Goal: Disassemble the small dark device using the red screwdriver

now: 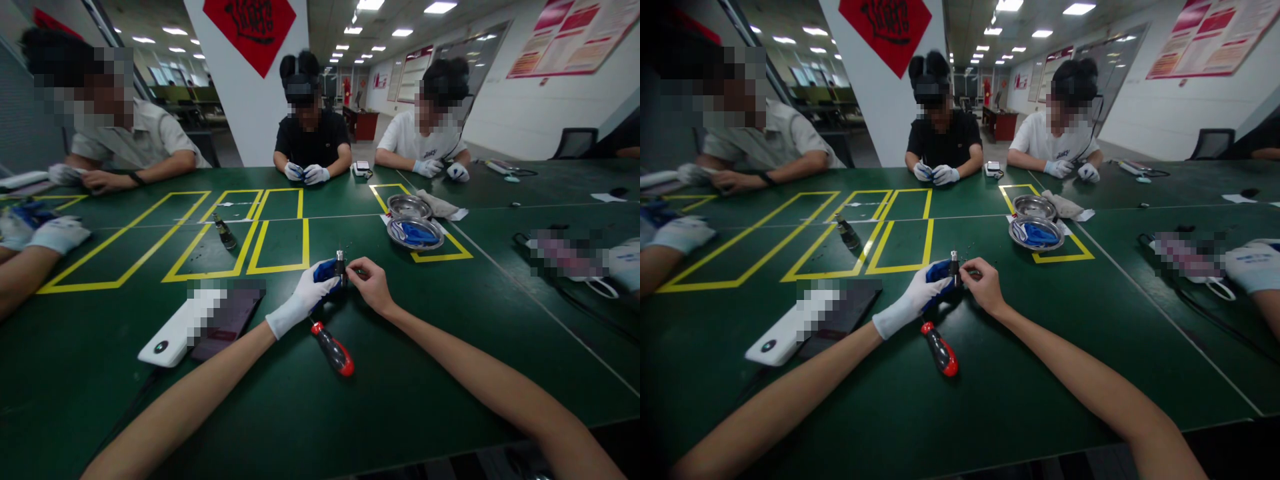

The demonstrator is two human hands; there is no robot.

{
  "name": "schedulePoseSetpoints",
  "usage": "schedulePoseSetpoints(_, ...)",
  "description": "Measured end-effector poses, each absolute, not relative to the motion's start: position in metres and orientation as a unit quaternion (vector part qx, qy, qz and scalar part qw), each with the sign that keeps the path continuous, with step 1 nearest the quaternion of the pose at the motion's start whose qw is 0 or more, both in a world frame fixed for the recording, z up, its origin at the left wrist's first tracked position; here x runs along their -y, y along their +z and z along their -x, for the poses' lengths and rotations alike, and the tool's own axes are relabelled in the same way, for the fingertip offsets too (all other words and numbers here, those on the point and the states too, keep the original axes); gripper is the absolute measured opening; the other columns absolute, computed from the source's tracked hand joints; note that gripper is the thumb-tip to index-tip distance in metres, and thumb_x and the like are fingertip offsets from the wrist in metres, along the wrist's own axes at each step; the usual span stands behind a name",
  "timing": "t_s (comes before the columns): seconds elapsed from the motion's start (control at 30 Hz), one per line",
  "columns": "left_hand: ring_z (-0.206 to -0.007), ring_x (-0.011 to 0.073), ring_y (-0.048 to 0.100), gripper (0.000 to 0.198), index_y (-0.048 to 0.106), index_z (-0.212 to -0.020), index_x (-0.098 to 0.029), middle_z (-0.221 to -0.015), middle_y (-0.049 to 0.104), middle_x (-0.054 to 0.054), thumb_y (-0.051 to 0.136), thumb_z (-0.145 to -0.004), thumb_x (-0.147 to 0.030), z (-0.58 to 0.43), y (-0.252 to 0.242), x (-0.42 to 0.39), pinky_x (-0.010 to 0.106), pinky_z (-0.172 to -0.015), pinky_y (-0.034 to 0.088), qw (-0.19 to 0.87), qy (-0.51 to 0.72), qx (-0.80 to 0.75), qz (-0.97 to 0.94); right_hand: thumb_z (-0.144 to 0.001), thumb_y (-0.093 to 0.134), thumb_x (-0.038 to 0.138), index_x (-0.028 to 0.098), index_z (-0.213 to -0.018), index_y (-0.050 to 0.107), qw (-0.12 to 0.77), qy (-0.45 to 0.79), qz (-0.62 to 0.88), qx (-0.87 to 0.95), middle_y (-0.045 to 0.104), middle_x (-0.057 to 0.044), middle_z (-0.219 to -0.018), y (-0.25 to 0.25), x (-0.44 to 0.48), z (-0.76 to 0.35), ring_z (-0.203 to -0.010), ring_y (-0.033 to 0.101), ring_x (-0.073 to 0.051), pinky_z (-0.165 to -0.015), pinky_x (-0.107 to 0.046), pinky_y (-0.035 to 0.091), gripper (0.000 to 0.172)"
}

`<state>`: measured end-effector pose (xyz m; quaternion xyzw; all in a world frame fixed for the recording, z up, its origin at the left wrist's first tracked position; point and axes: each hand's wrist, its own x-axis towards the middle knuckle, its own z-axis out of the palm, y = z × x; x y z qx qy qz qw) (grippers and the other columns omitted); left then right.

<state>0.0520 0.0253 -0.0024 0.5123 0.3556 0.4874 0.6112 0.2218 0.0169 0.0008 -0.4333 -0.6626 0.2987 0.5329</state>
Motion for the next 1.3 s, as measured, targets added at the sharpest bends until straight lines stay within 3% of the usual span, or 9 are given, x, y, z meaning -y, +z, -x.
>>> schedulePoseSetpoints(0.27, -0.098, 0.0243, 0.063, 0.053, 0.06, -0.113, -0.015, -0.112, 0.064, 0.013, 0.078, -0.065, -0.029, -0.05, -0.004, -0.025, 0.043, -0.092, 0.047, 0.638, 0.468, -0.345, -0.504, -0.084, 0.057, 0.032, 0.019, -0.083, 0.062, 0.534, 0.285, 0.438, 0.665, 0.062, -0.005, -0.087, 0.001, -0.018, -0.222, -0.081, 0.061, -0.018, -0.074, -0.031, 0.054, 0.014)
schedulePoseSetpoints(0.5, -0.098, 0.0228, 0.062, 0.051, 0.06, -0.113, -0.013, -0.114, 0.064, 0.013, 0.076, -0.067, -0.028, -0.05, 0.0, -0.024, 0.041, -0.094, 0.045, 0.654, 0.46, -0.318, -0.509, -0.087, 0.054, 0.025, 0.018, -0.084, 0.062, 0.512, 0.192, 0.421, 0.724, 0.06, -0.005, -0.086, 0.001, -0.019, -0.225, -0.079, 0.06, -0.016, -0.069, -0.029, 0.053, 0.011)
schedulePoseSetpoints(0.7, -0.103, 0.0224, 0.059, 0.047, 0.059, -0.114, -0.013, -0.118, 0.062, 0.013, 0.072, -0.071, -0.028, -0.053, 0.001, -0.024, 0.038, -0.094, 0.044, 0.635, 0.467, -0.308, -0.534, -0.089, 0.049, 0.018, 0.018, -0.093, 0.062, 0.432, 0.055, 0.373, 0.819, 0.061, -0.008, -0.093, 0.0, -0.025, -0.233, -0.086, 0.059, -0.018, -0.079, -0.033, 0.051, 0.014)
schedulePoseSetpoints(0.93, -0.097, 0.0222, 0.061, 0.054, 0.059, -0.115, -0.014, -0.109, 0.066, 0.011, 0.076, -0.064, -0.021, -0.052, 0.0, -0.023, 0.039, -0.091, 0.046, 0.585, 0.472, -0.38, -0.539, -0.092, 0.044, 0.015, 0.016, -0.105, 0.062, 0.334, -0.075, 0.353, 0.87, 0.062, -0.012, -0.105, -0.003, -0.025, -0.234, -0.096, 0.058, -0.021, -0.084, -0.036, 0.051, 0.022)
schedulePoseSetpoints(1.3, -0.098, 0.0222, 0.061, 0.055, 0.055, -0.12, -0.015, -0.114, 0.062, 0.013, 0.073, -0.07, -0.028, -0.055, -0.008, -0.027, 0.038, -0.091, 0.047, 0.6, 0.521, -0.337, -0.505, -0.091, 0.047, 0.018, 0.019, -0.115, 0.06, 0.371, -0.003, 0.344, 0.862, 0.061, -0.011, -0.11, -0.005, -0.024, -0.234, -0.102, 0.058, -0.02, -0.086, -0.036, 0.051, 0.027)
